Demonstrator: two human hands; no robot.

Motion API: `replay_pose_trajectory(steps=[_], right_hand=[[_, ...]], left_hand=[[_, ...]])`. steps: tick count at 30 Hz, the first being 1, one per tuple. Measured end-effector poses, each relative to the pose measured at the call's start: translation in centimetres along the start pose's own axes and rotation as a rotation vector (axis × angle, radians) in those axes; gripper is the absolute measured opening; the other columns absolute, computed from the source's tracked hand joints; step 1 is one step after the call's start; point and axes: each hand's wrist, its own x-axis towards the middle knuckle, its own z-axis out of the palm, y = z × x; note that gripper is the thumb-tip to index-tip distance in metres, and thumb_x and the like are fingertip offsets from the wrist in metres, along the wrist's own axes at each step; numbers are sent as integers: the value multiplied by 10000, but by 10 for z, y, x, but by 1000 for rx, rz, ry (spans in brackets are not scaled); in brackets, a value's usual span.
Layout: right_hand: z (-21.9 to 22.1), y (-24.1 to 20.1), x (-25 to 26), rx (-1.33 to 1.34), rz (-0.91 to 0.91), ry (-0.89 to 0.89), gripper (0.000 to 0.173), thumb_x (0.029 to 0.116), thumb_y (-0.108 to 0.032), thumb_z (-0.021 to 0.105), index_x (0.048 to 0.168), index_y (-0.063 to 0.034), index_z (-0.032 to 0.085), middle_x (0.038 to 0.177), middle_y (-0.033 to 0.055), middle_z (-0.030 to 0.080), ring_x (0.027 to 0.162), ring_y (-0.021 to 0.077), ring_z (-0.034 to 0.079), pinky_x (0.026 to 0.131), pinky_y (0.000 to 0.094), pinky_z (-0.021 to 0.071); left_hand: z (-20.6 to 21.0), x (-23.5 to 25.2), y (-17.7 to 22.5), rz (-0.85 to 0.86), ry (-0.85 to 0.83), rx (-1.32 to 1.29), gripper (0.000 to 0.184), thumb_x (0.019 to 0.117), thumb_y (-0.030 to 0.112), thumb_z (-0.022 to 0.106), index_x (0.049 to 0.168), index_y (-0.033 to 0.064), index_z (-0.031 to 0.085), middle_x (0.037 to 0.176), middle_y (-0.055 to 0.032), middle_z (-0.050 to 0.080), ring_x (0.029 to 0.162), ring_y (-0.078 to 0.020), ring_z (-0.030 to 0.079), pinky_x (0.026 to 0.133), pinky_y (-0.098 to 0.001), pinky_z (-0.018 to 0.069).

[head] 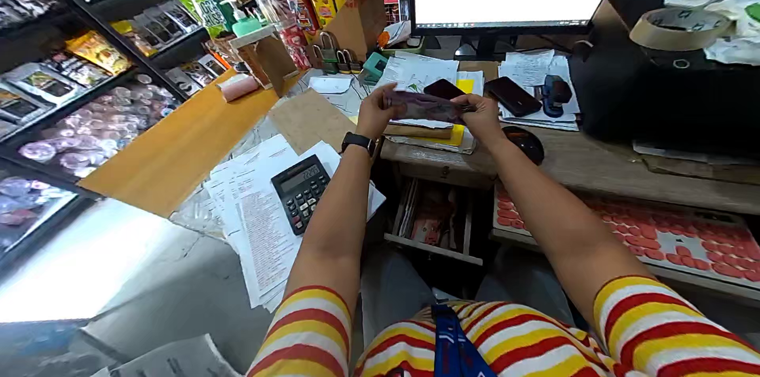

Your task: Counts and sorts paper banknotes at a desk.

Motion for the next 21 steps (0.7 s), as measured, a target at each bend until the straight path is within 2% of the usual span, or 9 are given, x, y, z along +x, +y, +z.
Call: replay_pose_trajectory(steps=[2,4,6,9,11,13,16,19,21], right_hand=[[-2,3,-7,-38,39,-62,225,914,98,605,1121,90,692,1115,206,711,1012,209,683,942,380,543],[0,4,-14,-76,72,-109,263,917,85,624,1175,101,664,1161,240,697,1073,275,675,979,426,520],[7,6,-19,-65,125,-150,395,913,57,661,1295,102,569,1242,283,648,1145,340,651,1010,478,509],[15,10,-21,-31,163,-109,579,889,34,676,1420,65,446,1345,293,585,1230,360,606,1032,491,495],[18,14,-22,-25,149,-82,568,897,42,633,1429,63,437,1369,287,571,1248,349,594,1035,476,492],[17,16,-23,-34,113,-87,455,945,60,552,1393,73,478,1367,276,576,1250,326,594,1044,450,484],[7,16,-23,-31,2,-81,287,976,52,530,1250,96,601,1227,240,659,1116,233,653,982,369,517],[-13,0,-24,151,-45,-59,183,923,115,566,1064,82,678,1100,126,719,1013,82,673,920,257,549],[-26,-19,-35,327,-29,-49,229,908,144,541,948,-13,703,1057,27,757,989,65,710,884,271,593]], left_hand=[[6,-2,-6,-76,-78,56,580,898,-64,677,1447,-38,493,1298,-267,632,1146,-331,659,1005,-467,525],[15,-3,-19,-105,-113,43,766,871,-70,706,1546,5,349,1398,-296,554,1253,-379,598,1060,-504,489],[26,-7,-27,-102,-103,22,920,842,-53,757,1592,27,230,1455,-308,495,1313,-389,552,1097,-506,460],[32,-8,-31,-107,-53,-4,981,838,-51,763,1608,43,161,1462,-311,489,1318,-389,552,1101,-504,459],[31,-8,-35,-83,-39,-23,960,843,-71,736,1602,41,159,1434,-314,509,1285,-383,578,1071,-497,486],[29,-9,-34,-55,-36,22,861,878,-59,707,1583,29,222,1380,-310,555,1242,-389,607,1051,-508,496],[20,-9,-27,41,-60,153,476,957,5,646,1405,-58,498,1295,-276,631,1190,-379,635,1043,-528,482],[7,-16,2,134,-103,190,223,967,32,644,1159,-82,640,1081,-210,697,934,-237,686,884,-416,548],[-1,-34,31,205,-115,158,156,944,26,668,1078,-53,661,991,-119,703,793,-91,663,769,-276,565]])
